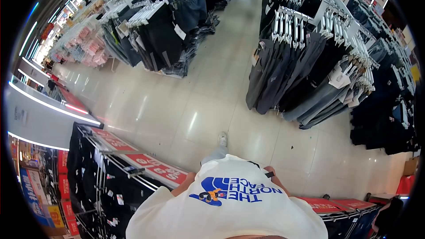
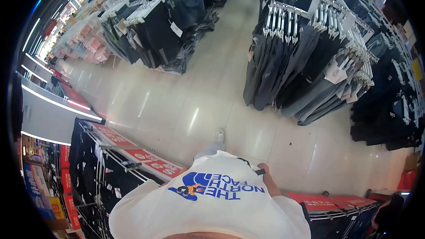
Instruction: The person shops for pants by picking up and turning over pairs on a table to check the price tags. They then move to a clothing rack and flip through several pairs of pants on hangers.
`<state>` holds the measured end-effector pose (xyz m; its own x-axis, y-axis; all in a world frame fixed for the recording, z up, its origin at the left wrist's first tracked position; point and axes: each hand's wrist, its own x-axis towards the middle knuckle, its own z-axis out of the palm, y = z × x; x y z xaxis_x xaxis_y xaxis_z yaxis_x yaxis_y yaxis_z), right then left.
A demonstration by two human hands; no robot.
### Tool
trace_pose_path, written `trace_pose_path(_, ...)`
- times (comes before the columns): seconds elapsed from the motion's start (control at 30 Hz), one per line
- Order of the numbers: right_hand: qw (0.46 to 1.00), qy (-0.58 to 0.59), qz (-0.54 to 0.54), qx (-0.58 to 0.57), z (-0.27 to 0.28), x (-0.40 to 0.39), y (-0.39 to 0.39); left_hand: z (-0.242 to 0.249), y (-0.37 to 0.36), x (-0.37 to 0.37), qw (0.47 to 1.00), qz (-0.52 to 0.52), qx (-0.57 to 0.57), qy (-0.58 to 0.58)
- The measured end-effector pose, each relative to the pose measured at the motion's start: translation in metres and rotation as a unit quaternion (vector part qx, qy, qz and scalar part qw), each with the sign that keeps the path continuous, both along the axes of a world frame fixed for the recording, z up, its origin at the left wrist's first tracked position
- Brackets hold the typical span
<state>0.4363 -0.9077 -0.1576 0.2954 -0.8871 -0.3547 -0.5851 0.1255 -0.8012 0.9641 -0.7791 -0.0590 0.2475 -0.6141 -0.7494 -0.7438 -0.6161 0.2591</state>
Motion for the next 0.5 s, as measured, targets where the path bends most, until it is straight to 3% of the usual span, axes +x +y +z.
trace_pose_path(0.03, 0.959, -0.210, -0.189, -0.032, -0.004, 0.006, 0.014, 0.004, -0.010, 0.009, 1.000, 0.005, 0.006, 0.014)
trace_pose_path(0.07, 0.958, -0.210, -0.194, -0.036, -0.011, 0.010, 0.004, 0.007, -0.024, 0.019, 1.000, 0.007, 0.010, 0.022)
trace_pose_path(0.1, 0.991, 0.012, -0.133, 0.019, 0.007, 0.020, -0.006, 0.011, -0.043, 0.030, 0.999, 0.009, 0.006, 0.032)
trace_pose_path(0.13, 0.967, 0.233, -0.065, 0.076, 0.028, 0.030, -0.016, 0.014, -0.062, 0.041, 0.999, 0.010, 0.000, 0.042)
trace_pose_path(0.17, 0.967, 0.232, -0.066, 0.076, 0.047, 0.041, -0.025, 0.015, -0.086, 0.052, 0.999, 0.014, -0.012, 0.049)
trace_pose_path(0.23, 0.952, 0.298, 0.061, 0.019, 0.074, 0.067, -0.050, 0.013, -0.143, 0.074, 0.997, 0.010, -0.060, 0.050)
trace_pose_path(0.27, 0.953, 0.296, 0.062, 0.022, 0.075, 0.081, -0.066, 0.001, -0.172, 0.088, 0.994, -0.007, -0.104, 0.029)
trace_pose_path(0.33, 0.987, 0.112, -0.096, -0.067, 0.074, 0.100, -0.094, -0.005, -0.238, 0.111, 0.985, 0.019, -0.166, 0.031)
trace_pose_path(0.37, 0.991, 0.127, 0.002, -0.041, 0.053, 0.098, -0.119, 0.003, -0.268, 0.119, 0.972, 0.021, -0.235, 0.022)
trace_pose_path(0.4, 0.990, 0.129, -0.015, -0.056, 0.016, 0.103, -0.136, 0.010, -0.297, 0.128, 0.973, -0.006, -0.229, -0.007)
trace_pose_path(0.43, 0.988, 0.151, -0.043, -0.002, 0.011, 0.115, -0.160, 0.024, -0.322, 0.134, 0.972, -0.003, -0.235, 0.000)
trace_pose_path(0.47, 0.975, 0.116, -0.192, 0.000, 0.050, 0.145, -0.178, 0.036, -0.344, 0.141, 0.970, 0.001, -0.243, 0.003)
trace_pose_path(0.5, 0.976, 0.114, -0.187, 0.001, 0.055, 0.155, -0.199, 0.041, -0.364, 0.145, 0.970, 0.005, -0.241, 0.000)
